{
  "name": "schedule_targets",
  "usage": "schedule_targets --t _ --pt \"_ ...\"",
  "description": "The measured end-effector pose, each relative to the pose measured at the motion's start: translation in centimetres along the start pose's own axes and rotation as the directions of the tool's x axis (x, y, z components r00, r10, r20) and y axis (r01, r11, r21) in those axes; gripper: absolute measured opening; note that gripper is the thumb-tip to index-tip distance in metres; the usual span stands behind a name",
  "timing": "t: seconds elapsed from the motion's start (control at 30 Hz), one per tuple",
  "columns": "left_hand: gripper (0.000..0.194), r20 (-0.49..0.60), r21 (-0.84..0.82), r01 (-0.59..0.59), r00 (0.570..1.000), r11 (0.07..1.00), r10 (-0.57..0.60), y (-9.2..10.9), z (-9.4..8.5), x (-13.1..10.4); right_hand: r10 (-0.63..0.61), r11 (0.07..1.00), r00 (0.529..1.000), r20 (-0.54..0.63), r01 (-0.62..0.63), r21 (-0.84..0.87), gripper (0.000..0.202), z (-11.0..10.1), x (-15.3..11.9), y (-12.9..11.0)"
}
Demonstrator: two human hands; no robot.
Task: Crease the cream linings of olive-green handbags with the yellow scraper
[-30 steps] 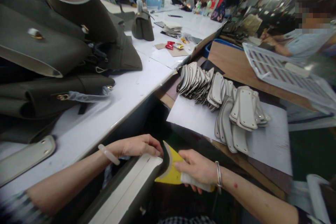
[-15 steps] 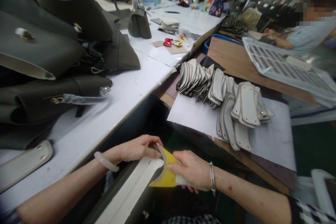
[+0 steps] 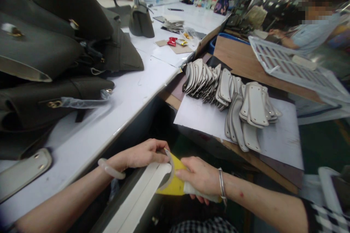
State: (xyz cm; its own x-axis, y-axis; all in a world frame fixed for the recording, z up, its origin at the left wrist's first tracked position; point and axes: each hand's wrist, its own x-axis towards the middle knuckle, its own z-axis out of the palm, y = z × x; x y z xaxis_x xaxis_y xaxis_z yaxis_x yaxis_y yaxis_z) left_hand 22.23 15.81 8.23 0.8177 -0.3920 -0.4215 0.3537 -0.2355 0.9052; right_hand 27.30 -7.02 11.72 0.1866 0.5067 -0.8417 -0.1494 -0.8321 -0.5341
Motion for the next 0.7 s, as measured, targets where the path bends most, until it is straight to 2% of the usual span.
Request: schedule_targets --t 0.23,0.33,0.4,0.47,0.53,0.63,0.7 --pt "0.026 -0.004 0.042 -0.022 1.000 0.999 0.022 0.1 -0.2 0.0 0.020 0.997 1.000 -0.020 -0.018 0.076 0.023 1.1 0.3 -0.2" --pt "0.025 -0.008 0.046 -0.043 0.999 0.998 0.043 -0.1 -0.1 0.0 0.001 0.987 1.000 -0.024 0.003 0.162 0.036 1.7 0.5 0.5" --pt "0.024 -0.009 0.037 -0.051 0.999 0.998 0.052 -0.3 0.0 0.1 -0.041 0.958 0.999 0.006 0.038 0.285 0.048 2.0 0.4 1.7" --pt "0.024 -0.001 0.030 -0.055 0.998 0.998 0.055 -0.4 -0.1 0.2 -0.109 0.884 0.994 -0.009 0.101 0.457 0.058 2.2 0.4 3.4" --pt "0.022 0.024 0.022 -0.046 0.999 0.999 0.046 -0.3 -0.2 0.4 -0.145 0.735 0.984 -0.104 0.178 0.654 0.057 2.5 0.6 5.0" --pt "0.017 0.097 0.035 -0.015 0.995 0.999 0.012 0.4 -0.7 0.9 -0.069 0.486 0.969 -0.238 0.241 0.840 0.046 3.8 2.6 6.1" --pt "0.015 0.161 0.061 0.012 0.987 0.998 -0.021 0.9 -1.0 1.4 0.007 0.436 0.969 -0.247 0.219 0.873 0.037 5.2 4.9 5.6"
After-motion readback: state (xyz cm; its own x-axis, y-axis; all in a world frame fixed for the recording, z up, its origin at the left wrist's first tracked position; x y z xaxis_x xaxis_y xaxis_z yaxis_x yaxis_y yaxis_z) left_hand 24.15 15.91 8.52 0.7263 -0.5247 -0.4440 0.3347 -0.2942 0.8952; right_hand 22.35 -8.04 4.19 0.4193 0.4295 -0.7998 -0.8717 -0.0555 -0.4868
